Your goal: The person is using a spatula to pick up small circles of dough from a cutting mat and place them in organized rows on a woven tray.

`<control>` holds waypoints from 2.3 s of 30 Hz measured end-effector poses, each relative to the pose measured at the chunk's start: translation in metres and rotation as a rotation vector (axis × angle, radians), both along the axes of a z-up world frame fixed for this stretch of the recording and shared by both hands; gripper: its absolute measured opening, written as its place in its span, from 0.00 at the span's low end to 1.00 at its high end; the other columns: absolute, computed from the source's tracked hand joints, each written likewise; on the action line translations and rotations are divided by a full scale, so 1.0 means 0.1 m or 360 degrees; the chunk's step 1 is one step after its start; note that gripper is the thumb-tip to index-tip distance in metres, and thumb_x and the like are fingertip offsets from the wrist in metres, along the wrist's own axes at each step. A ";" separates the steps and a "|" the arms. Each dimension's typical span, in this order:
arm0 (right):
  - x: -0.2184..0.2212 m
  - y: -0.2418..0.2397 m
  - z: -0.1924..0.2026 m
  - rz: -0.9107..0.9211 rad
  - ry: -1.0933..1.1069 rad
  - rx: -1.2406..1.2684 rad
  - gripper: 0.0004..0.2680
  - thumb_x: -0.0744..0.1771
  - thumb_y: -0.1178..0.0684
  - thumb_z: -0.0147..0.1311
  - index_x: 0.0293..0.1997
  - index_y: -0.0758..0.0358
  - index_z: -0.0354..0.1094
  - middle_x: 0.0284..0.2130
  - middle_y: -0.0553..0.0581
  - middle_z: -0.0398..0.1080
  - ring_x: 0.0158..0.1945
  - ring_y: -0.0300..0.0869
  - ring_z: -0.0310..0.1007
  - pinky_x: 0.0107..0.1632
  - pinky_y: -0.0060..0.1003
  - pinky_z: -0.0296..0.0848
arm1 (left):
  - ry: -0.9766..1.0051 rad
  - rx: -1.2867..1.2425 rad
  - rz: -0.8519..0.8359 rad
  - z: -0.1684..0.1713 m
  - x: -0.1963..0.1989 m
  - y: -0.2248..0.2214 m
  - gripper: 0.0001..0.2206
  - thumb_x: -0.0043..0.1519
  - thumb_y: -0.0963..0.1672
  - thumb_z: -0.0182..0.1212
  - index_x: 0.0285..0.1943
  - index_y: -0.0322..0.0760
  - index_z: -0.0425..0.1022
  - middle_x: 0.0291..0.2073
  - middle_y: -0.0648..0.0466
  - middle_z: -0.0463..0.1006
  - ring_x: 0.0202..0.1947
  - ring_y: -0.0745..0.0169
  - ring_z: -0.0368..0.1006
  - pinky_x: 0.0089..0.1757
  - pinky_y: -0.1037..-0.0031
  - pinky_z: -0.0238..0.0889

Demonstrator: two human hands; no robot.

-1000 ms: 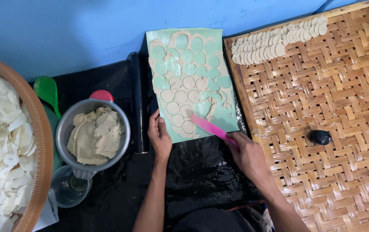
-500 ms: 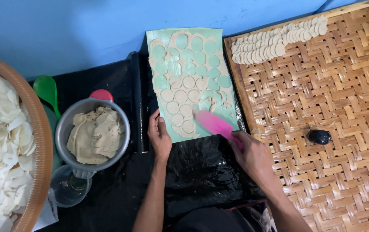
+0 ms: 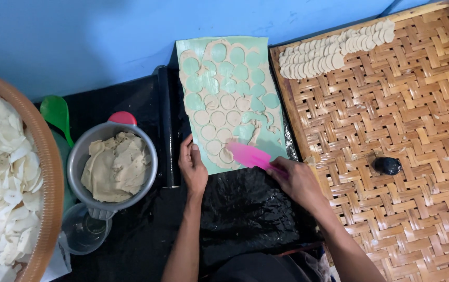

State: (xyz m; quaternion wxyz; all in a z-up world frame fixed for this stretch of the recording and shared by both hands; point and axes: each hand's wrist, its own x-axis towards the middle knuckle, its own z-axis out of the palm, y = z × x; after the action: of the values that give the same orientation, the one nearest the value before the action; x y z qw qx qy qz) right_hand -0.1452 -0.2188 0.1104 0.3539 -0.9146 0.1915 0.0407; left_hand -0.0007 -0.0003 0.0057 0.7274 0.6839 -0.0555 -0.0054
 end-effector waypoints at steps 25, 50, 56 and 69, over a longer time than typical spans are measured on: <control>-0.04 -1.68 -1.15 -0.1112 -0.0690 0.0365 0.10 0.70 0.51 0.56 0.49 0.68 0.70 0.30 0.56 0.74 0.31 0.39 0.72 0.36 0.37 0.70 | 0.0020 0.0153 0.0043 -0.14 0.01 0.02 0.15 0.72 0.41 0.48 0.66 0.27 0.68 0.41 0.50 0.77 0.40 0.68 0.71 0.44 0.77 0.64; 0.42 -2.08 -0.53 -0.1054 -0.0253 -0.0691 0.10 0.72 0.55 0.48 0.55 0.71 0.68 0.37 0.70 0.75 0.22 0.49 0.74 0.21 0.47 0.74 | 0.0025 0.0126 0.0048 -0.06 0.01 -0.01 0.15 0.72 0.40 0.47 0.66 0.26 0.66 0.48 0.47 0.78 0.45 0.67 0.73 0.48 0.76 0.65; 0.27 -1.70 -0.32 -0.0872 -0.0489 -0.0897 0.08 0.71 0.57 0.50 0.54 0.71 0.68 0.37 0.70 0.74 0.24 0.52 0.73 0.24 0.48 0.72 | 0.0005 0.0116 0.0069 -0.23 0.04 0.01 0.16 0.72 0.40 0.48 0.67 0.27 0.67 0.47 0.47 0.78 0.45 0.65 0.73 0.49 0.75 0.66; -0.05 0.23 -0.02 -0.0148 -0.0334 -0.0018 0.10 0.66 0.52 0.57 0.50 0.65 0.72 0.38 0.67 0.77 0.38 0.57 0.80 0.40 0.46 0.76 | 0.0023 -0.0094 -0.0009 -0.07 0.03 -0.01 0.15 0.72 0.40 0.44 0.66 0.27 0.67 0.52 0.47 0.79 0.53 0.65 0.73 0.55 0.74 0.63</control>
State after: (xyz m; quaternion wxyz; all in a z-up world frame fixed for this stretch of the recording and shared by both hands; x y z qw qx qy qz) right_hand -0.1500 -0.1957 0.1084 0.3684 -0.9059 0.1959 -0.0729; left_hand 0.0019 -0.0014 -0.0011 0.7477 0.6619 -0.0523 -0.0109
